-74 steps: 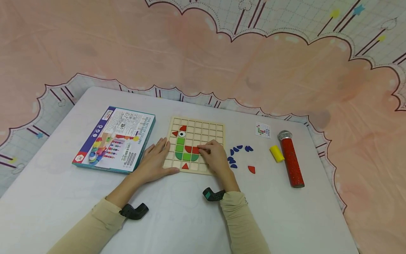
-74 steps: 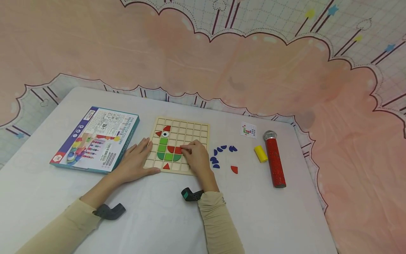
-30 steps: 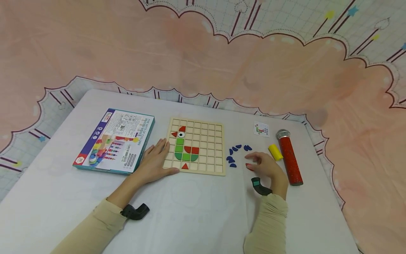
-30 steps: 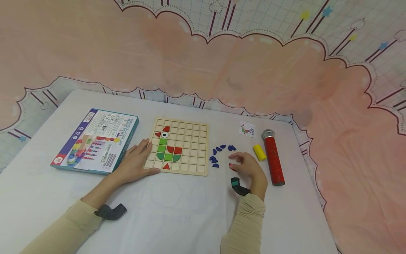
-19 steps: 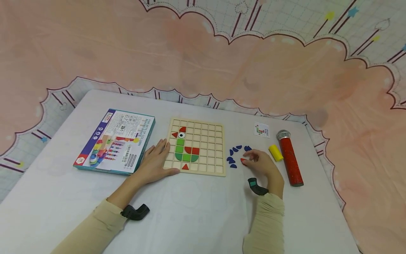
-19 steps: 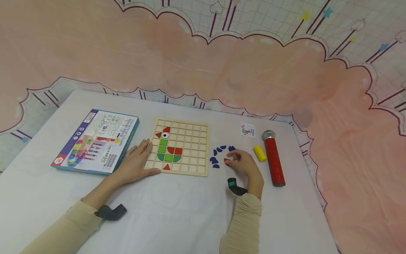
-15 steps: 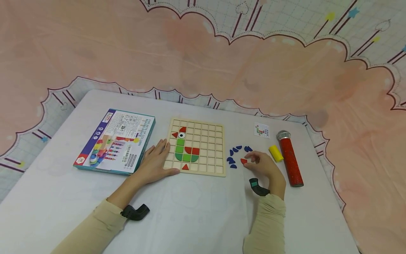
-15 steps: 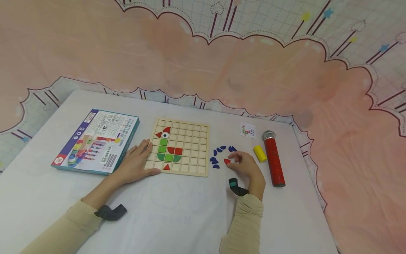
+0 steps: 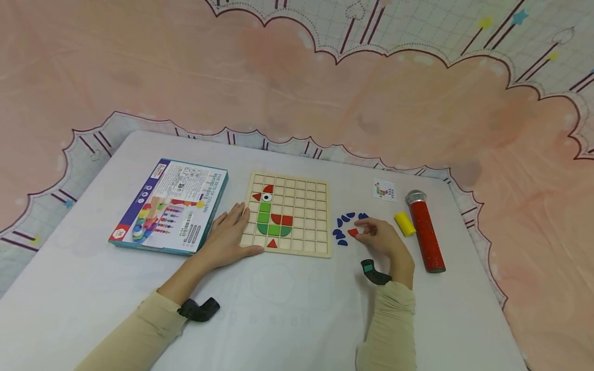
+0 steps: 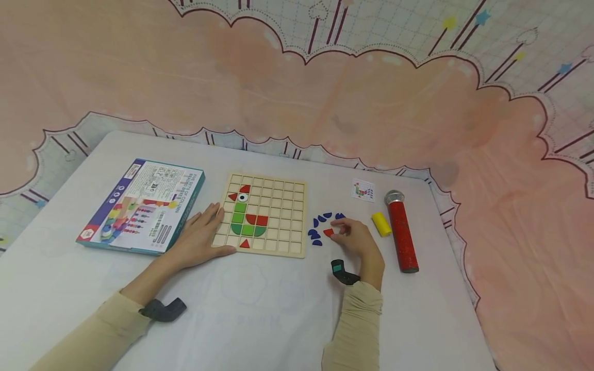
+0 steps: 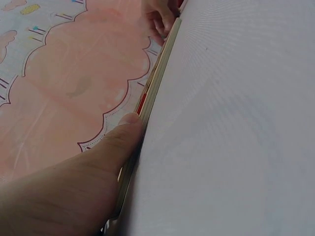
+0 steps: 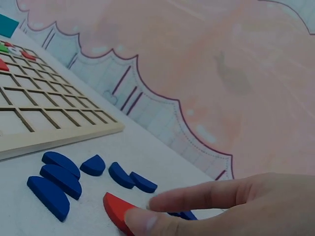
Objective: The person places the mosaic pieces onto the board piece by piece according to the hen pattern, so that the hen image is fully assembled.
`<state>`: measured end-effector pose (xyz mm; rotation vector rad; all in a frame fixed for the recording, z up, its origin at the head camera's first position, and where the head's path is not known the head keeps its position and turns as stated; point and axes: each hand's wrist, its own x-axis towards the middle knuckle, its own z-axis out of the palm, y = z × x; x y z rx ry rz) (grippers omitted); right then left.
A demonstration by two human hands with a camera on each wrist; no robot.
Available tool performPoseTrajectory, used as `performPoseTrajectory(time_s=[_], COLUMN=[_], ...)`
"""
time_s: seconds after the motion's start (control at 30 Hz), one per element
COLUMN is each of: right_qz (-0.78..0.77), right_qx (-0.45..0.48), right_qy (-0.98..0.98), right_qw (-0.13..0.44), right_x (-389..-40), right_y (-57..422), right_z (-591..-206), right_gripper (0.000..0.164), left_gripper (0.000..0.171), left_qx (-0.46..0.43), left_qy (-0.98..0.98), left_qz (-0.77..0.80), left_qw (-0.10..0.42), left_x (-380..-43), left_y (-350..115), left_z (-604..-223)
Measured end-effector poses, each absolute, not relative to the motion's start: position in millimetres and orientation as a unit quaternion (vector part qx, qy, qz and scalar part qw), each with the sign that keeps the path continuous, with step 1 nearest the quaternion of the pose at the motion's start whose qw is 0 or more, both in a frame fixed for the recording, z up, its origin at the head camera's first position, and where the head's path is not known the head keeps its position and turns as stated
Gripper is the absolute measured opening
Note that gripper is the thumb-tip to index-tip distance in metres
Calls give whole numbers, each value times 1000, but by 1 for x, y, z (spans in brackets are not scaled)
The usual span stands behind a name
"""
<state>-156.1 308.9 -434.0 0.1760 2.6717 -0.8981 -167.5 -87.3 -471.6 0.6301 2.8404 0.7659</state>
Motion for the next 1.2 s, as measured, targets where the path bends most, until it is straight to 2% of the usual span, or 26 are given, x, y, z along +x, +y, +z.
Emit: performPoseTrajectory(time_s=[0.17, 0.47, 0.77, 1.2], right_qz=[-315, -315, -301, -308], right_qx=[82, 55, 75, 63], right_qy=[933, 937, 942, 941], right_qw=[157, 140, 128, 124], right_x=[-157, -163, -163, -165], right_y=[310, 308, 303, 296], right_z=[-435, -443, -443, -440], right_gripper=[38, 30, 41, 32], left_gripper=[109, 111, 110, 111], left_qx=[206, 204, 204, 204], left_qy=[942, 942, 943, 943], left_qz=[257, 257, 254, 255], left_qw=[67, 69, 70, 72], left_x=[-167, -168, -168, -168], left_y=[-87, -88, -87, -87], left_z=[-471, -471, -471, -470])
